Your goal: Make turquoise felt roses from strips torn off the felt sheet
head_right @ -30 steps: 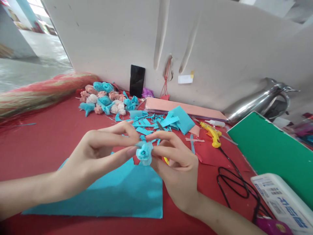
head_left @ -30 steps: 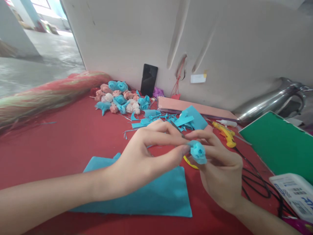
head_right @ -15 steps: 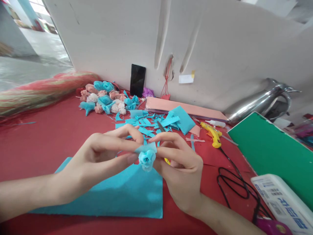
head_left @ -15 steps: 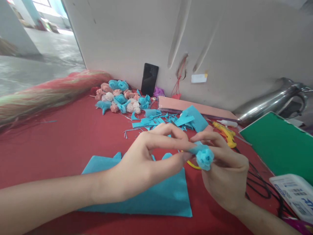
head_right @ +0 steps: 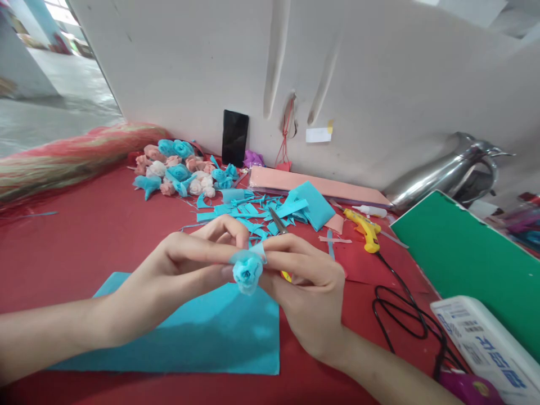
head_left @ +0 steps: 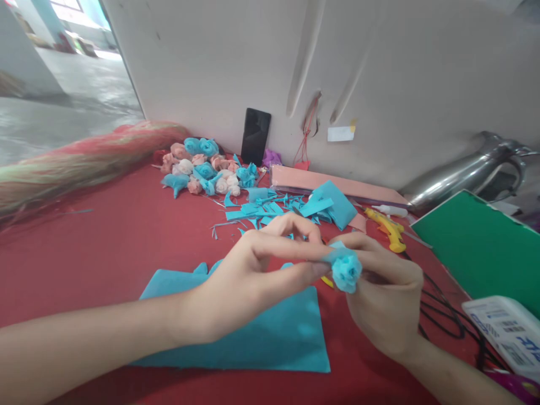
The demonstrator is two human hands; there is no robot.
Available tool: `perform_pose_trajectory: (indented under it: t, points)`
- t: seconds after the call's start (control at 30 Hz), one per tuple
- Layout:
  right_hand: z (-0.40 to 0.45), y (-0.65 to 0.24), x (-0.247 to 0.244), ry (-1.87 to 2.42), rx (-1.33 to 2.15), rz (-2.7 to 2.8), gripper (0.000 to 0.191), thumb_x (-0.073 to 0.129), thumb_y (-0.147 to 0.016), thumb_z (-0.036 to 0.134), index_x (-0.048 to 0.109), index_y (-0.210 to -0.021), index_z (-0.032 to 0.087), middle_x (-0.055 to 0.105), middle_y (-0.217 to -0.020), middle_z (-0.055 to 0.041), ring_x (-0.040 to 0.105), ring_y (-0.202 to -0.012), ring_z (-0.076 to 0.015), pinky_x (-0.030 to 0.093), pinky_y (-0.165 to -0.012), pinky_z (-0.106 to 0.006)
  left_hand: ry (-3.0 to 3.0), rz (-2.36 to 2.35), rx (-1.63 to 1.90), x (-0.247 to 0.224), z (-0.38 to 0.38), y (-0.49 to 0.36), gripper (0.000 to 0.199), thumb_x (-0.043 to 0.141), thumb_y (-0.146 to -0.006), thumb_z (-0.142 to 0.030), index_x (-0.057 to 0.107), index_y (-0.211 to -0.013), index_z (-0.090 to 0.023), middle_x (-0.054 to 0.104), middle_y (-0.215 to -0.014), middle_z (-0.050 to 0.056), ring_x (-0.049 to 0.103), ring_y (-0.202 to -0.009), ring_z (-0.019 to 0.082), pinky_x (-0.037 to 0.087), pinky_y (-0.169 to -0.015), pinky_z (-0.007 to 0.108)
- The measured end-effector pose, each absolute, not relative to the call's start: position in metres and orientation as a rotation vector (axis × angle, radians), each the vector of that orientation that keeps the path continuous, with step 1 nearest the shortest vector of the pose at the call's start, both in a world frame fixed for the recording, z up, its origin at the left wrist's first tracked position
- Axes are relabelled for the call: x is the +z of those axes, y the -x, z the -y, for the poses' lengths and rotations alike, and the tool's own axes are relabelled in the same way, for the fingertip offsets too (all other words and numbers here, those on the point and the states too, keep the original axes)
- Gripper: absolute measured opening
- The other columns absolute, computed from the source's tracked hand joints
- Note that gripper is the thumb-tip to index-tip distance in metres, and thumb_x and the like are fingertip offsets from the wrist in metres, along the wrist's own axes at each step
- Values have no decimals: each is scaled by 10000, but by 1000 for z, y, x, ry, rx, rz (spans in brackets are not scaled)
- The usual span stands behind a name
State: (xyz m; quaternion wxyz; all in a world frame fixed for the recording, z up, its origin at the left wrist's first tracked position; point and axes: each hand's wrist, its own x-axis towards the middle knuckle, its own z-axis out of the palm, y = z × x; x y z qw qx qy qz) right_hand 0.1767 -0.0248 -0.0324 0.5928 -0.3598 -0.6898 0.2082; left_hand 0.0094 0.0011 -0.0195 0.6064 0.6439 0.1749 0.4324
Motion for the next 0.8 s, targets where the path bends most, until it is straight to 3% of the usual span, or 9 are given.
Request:
perform_pose_trajectory:
  t: [0.13,0.33,0.53,0.8]
  points:
    - [24,-178,-34,832,475,1599,369,608,-724,-30,751,-780,305,687,-746,56,620,-594,-90,498,-456,-179,-1422,-375,958,-23,-2,-11,308,571,-834,-67,772,-846,-300,490,-851,13,478,-822,114,474,-733,202]
    - [24,-176,-34,843,487,1576,360,631,-711,-42,750,-784,290,693,-746,67,627,-611,-75,491,-481,-155,-1381,-368,981,-27,-5,-11,264,562,-860,-99,769,-820,-256,479,-888,9,475,-817,93,457,-704,167]
    - [23,-176,-34,879,485,1550,328,670,-699,-18,752,-752,295,696,-726,52,617,-583,-96,439,-406,-178,-1329,-376,954,-25,-5,-13,287,547,-866,-91,767,-814,-267,483,-874,-4,453,-773,81,435,-663,156]
    - [21,-176,-35,876,473,1513,216,713,-693,39,730,-702,255,684,-693,39,584,-558,-102,465,-444,-205,-1253,-349,865,-29,-4,-12,250,561,-858,-109,751,-871,-271,472,-912,-10,464,-855,86,438,-714,137]
